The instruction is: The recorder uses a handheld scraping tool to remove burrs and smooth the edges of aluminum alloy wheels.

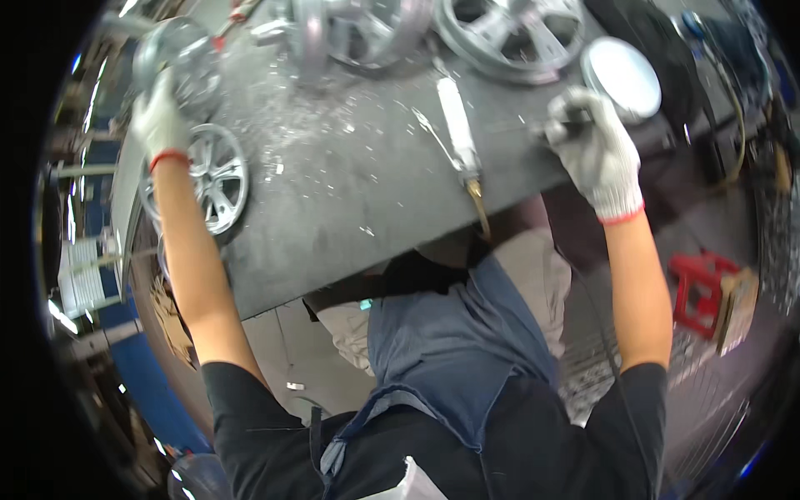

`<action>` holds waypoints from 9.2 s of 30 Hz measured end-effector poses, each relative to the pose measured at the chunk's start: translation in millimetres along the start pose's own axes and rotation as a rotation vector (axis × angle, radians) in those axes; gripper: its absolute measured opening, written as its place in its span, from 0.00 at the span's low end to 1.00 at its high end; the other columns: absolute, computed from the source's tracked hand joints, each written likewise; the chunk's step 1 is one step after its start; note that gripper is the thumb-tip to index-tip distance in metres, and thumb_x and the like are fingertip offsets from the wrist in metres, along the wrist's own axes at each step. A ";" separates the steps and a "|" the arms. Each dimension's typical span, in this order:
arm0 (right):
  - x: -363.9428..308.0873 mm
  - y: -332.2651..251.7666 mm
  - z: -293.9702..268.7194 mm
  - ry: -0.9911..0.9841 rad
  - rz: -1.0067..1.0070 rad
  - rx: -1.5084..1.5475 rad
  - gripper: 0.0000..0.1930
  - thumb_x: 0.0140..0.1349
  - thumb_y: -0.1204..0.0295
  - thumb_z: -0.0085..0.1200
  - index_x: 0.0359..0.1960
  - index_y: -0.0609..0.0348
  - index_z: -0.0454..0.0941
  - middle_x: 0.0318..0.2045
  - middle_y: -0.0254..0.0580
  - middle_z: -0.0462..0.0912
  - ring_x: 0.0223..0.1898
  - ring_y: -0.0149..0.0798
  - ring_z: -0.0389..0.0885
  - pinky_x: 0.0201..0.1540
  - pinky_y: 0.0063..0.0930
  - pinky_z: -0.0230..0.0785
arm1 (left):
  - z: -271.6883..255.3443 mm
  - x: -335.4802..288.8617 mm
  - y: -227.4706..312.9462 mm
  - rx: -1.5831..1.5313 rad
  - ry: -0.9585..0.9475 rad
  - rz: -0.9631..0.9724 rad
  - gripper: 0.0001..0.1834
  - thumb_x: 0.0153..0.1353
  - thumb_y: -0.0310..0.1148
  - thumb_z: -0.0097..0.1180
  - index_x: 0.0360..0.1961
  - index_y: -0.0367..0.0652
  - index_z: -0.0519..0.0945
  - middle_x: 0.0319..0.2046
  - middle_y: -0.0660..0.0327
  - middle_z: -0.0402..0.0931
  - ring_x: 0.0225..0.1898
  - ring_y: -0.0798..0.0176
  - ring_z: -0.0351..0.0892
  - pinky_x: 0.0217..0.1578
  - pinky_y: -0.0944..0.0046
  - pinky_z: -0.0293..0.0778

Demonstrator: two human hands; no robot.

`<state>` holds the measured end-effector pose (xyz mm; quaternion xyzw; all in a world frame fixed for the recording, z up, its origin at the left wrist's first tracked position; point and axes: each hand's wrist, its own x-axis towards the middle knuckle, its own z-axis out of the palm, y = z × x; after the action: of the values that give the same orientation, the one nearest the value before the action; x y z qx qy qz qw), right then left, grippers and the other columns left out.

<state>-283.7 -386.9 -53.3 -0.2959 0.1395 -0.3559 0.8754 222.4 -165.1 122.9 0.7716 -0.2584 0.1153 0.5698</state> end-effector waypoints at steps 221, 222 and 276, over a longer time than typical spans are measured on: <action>-29.7 93.1 175.1 -0.206 -0.077 -0.804 0.10 0.63 0.85 0.65 0.46 0.67 0.88 0.45 0.48 0.91 0.47 0.40 0.90 0.53 0.31 0.81 | -82.5 -281.4 -19.3 -0.510 -0.268 -0.385 0.41 0.67 0.18 0.55 0.80 0.33 0.57 0.48 0.53 0.80 0.45 0.63 0.83 0.48 0.64 0.82; -32.1 85.3 173.0 -0.182 -0.131 -0.902 0.10 0.63 0.87 0.64 0.46 0.68 0.88 0.46 0.49 0.90 0.47 0.39 0.90 0.54 0.32 0.81 | -81.3 -277.8 -3.9 -0.550 -0.186 -0.463 0.39 0.68 0.18 0.55 0.80 0.35 0.59 0.48 0.54 0.80 0.46 0.64 0.84 0.48 0.65 0.83; 22.5 100.0 177.6 -0.476 -0.325 -1.080 0.10 0.69 0.79 0.65 0.50 0.64 0.88 0.45 0.42 0.92 0.46 0.32 0.90 0.51 0.25 0.80 | -77.6 -277.4 2.5 -0.500 -0.304 -0.586 0.42 0.68 0.18 0.52 0.83 0.37 0.53 0.41 0.52 0.81 0.26 0.65 0.82 0.30 0.64 0.82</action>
<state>-132.8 -271.2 23.8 -0.7868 0.0539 -0.2878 0.5433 -2.8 -18.6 19.1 0.6585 -0.1290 -0.2336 0.7037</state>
